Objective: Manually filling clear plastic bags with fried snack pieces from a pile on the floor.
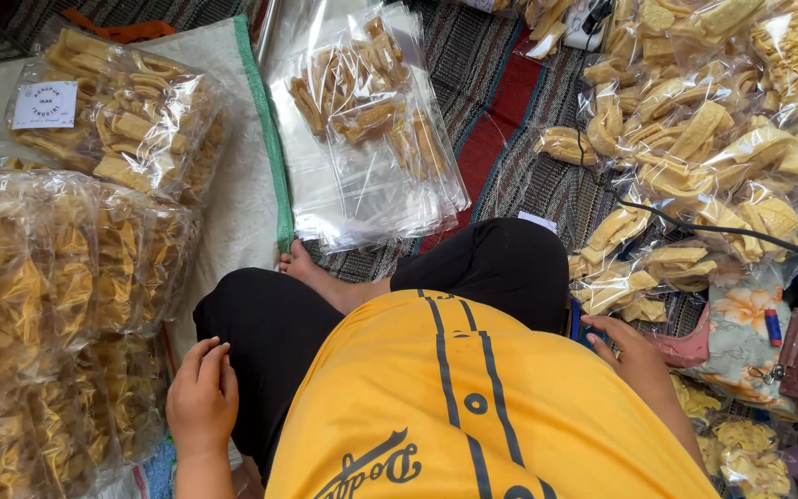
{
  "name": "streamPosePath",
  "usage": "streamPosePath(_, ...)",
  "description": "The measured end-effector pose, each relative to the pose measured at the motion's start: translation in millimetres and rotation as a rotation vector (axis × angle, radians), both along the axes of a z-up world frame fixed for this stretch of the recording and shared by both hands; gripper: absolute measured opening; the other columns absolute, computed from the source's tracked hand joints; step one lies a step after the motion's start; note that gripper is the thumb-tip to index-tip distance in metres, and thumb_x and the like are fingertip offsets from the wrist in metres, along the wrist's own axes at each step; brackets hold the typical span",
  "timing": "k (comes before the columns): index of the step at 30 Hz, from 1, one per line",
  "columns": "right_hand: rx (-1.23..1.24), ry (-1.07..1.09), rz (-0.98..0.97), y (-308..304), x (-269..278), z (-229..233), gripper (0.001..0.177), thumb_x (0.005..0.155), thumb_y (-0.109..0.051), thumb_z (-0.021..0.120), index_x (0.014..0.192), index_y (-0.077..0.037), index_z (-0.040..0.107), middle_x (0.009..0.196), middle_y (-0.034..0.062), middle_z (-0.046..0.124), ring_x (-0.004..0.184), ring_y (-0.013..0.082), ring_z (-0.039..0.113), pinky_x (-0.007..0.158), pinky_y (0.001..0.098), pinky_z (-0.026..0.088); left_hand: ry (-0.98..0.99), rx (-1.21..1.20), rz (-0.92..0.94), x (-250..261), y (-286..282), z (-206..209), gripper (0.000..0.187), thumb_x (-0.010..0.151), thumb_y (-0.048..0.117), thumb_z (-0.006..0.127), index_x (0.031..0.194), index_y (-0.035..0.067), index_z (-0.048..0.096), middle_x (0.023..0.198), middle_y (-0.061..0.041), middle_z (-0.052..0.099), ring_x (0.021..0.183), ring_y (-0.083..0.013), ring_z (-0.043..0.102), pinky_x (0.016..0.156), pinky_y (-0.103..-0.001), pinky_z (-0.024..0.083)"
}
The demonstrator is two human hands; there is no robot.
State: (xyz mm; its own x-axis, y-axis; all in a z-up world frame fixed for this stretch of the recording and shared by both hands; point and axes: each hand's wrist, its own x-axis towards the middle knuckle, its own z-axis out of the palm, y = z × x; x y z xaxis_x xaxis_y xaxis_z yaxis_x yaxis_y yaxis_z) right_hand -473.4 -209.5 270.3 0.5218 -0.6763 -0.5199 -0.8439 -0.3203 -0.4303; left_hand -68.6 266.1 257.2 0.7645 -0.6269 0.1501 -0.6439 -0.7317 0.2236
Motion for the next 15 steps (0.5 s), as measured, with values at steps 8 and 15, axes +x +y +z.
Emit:
streamPosePath(8,0.036,0.003,-0.011,-0.9,7.0,-5.9,0.039,0.098,-0.031,0.056,0.135,-0.028,0.066,0.144,-0.0034,0.063,0.129,0.0213,0.061,0.092,0.0404,0.052,0.019,-0.100,-0.001,1.3,-9.1,-7.7,0.019,0.100,0.004,0.064,0.117,0.002,0.073,0.127,-0.011,0.069,0.106,-0.0318,0.070,0.083,-0.048,0.060)
streamPosePath(15,0.086,0.008,0.012,1.0,27.5,0.1,0.040,0.099,-0.033,0.054,0.138,-0.029,0.064,0.148,0.0003,0.059,0.136,0.0239,0.055,0.103,0.0433,0.048,-0.004,-0.108,-0.047,-0.8,-16.8,-17.7,0.020,0.098,0.004,0.065,0.116,0.005,0.073,0.126,-0.007,0.070,0.107,-0.0292,0.070,0.080,-0.047,0.059)
